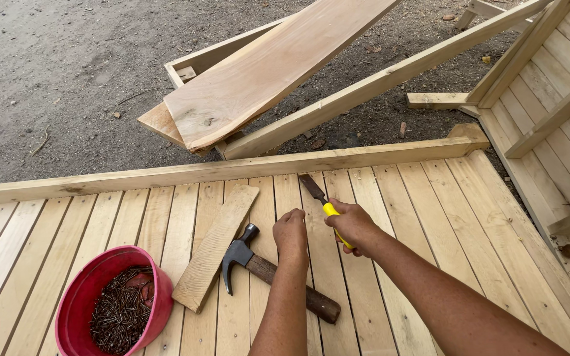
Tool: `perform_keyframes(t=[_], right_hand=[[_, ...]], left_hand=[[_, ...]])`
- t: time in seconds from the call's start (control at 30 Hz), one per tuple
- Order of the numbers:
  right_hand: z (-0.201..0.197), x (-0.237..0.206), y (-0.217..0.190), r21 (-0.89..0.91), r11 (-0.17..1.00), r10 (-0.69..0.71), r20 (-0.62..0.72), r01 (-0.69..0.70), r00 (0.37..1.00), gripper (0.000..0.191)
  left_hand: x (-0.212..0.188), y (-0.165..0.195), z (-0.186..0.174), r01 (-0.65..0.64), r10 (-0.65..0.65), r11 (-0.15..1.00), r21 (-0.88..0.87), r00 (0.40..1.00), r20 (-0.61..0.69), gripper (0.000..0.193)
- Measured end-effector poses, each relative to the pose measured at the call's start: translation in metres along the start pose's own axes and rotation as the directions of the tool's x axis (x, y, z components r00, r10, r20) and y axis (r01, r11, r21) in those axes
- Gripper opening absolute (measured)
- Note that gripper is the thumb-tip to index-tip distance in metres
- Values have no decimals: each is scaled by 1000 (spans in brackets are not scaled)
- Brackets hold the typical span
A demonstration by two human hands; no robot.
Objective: The person uses a yellow-handled chisel to pare and scrape the surface of a slatted wooden panel, working the blade along the wood between the slats. They reposition the panel and continue chiseling along its edge, with a hammer and a bucket of nails resting nearby.
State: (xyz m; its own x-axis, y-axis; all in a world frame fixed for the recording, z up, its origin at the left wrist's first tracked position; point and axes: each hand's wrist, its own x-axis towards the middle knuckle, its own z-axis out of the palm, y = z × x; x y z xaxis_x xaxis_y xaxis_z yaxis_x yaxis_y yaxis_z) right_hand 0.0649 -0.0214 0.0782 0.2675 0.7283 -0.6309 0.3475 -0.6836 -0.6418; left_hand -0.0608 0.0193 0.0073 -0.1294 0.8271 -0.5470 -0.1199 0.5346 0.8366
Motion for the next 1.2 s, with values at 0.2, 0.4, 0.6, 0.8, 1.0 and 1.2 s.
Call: perform_keyframes(t=[0.2,0.4,0.6,0.8,1.0,1.2], right_hand=[[0,5,-7,27,999,24,26,-25,999,69],[1,1,-4,-128,992,3,-36,-8,999,69],[21,-5,1,-196,980,-41,-67,27,997,71],[46,-6,12,-128,986,-119,-106,105,987,70],[53,-3,2,-19,998,-55,-99,53,994,72],[56,14,8,363,932,-2,-25,11,1000,65]], left_hand=[[1,0,0,21,-21,999,47,1000,-3,45],[8,-1,-3,49,-49,999,14,998,-32,47],[10,-2,-3,33,-33,999,-15,999,-26,47],[11,-2,-4,29,-30,997,-77,999,-24,47],[7,-4,-3,11,-10,995,-98,1000,10,44],[-7,2,-1,148,-140,987,-66,984,109,35]])
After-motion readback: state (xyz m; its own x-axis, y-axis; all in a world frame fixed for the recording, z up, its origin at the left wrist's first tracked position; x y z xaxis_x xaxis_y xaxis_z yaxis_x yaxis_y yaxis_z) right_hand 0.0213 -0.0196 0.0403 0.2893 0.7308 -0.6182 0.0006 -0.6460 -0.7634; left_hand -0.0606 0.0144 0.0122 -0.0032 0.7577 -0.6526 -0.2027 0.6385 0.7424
